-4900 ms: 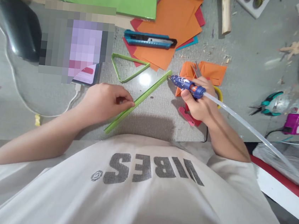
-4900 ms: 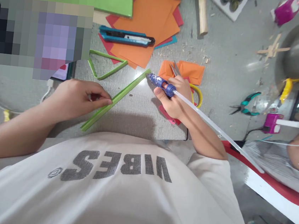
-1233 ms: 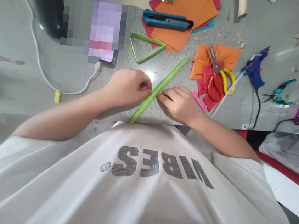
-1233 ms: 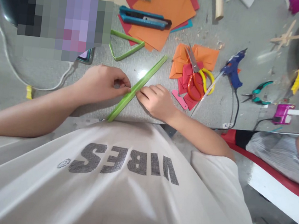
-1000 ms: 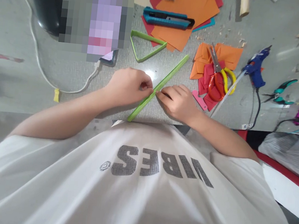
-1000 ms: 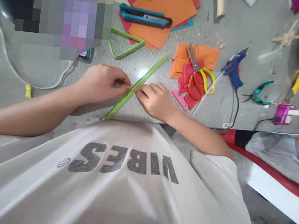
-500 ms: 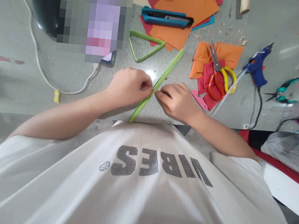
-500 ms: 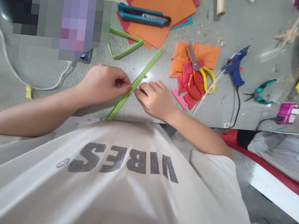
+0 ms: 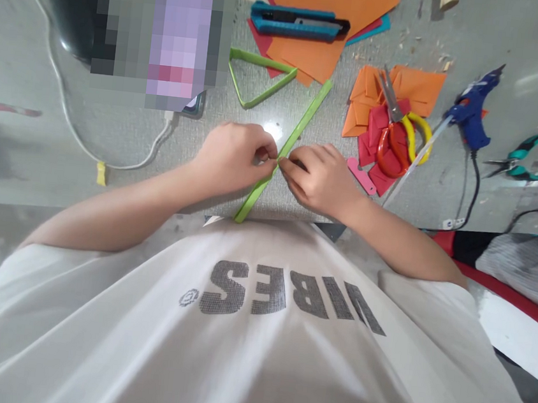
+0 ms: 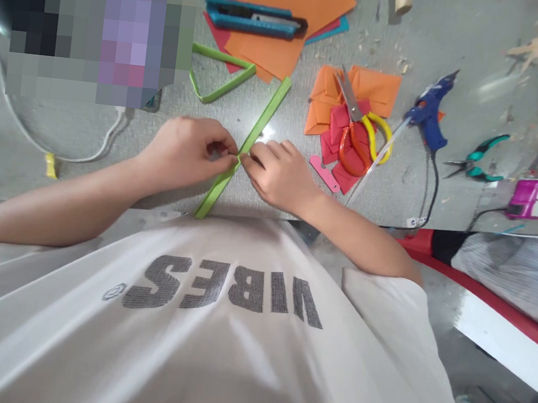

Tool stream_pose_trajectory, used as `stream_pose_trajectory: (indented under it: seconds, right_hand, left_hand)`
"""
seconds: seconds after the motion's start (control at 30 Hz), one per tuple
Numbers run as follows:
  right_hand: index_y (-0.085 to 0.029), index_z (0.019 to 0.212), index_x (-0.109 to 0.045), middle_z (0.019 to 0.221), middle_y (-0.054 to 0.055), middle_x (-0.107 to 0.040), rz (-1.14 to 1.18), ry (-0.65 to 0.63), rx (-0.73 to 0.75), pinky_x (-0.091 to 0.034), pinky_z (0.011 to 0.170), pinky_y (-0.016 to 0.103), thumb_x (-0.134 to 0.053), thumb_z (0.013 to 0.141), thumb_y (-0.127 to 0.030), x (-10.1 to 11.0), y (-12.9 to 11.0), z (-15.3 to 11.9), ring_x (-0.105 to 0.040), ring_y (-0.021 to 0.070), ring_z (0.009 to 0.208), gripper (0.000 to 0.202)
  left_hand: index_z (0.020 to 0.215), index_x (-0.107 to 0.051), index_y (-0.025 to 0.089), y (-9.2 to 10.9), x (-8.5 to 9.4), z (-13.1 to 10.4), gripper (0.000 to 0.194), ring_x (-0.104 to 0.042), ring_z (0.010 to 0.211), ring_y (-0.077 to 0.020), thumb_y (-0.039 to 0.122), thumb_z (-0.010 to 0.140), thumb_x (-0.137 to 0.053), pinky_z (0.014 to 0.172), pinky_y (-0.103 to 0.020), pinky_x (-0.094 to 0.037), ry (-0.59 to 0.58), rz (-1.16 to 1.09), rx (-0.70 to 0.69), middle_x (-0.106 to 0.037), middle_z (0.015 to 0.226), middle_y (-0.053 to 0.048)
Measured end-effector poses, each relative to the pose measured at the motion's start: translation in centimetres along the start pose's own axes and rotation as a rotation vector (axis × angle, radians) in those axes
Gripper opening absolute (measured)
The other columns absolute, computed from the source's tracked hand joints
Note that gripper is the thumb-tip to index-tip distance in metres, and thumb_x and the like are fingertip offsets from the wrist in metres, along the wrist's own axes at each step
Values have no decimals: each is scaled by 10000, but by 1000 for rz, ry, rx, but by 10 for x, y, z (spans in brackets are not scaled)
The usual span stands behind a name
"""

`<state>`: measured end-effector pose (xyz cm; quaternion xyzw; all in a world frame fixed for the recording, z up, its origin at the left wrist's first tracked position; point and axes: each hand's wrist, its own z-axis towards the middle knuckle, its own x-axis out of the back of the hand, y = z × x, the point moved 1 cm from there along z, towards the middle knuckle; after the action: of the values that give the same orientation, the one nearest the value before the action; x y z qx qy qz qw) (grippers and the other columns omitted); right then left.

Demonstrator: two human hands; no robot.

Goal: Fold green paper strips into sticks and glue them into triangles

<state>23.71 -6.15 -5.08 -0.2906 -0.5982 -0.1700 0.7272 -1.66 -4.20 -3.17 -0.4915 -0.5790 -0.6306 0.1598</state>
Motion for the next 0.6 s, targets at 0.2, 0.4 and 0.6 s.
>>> stream_pose_trajectory:
  seconds: [0.2, 0.4, 0.6]
  right_hand:
    - [-211, 1521, -817, 1294, 162, -811, -34, -53, -2, -366, 959, 496, -445, 1291, -280, 5, -6, -2, -596, 345, 1192, 442]
    - [-203, 1579, -793, 1396, 170, -812, 17, -26, 31, -383, 1037, 536, -484, 1292, -322, 5, -4, -6, -591, 364, 1290, 439]
    - [-217, 1367, -858, 1291, 137, -847, 31, 66, 75, -407, 1072, 559, -493, 1290, -321, 2, 3, -9, -638, 349, 1249, 388]
  left_hand:
    - [1058, -895, 272, -4, -7, -10, 195, -806, 927, -254, 362, 1076, -722, 925, -433, -578, 54, 0, -133, -890, 1031, -48]
    - [1133, -948, 281, -12, -17, -18, 332, -845, 941, -299, 402, 1197, -645, 865, -465, -540, 121, 75, -288, -890, 1035, -86]
    - [1218, -948, 287, -13, -22, -24, 349, -817, 925, -295, 428, 1213, -629, 874, -484, -532, 133, 129, -341, -857, 1067, -91]
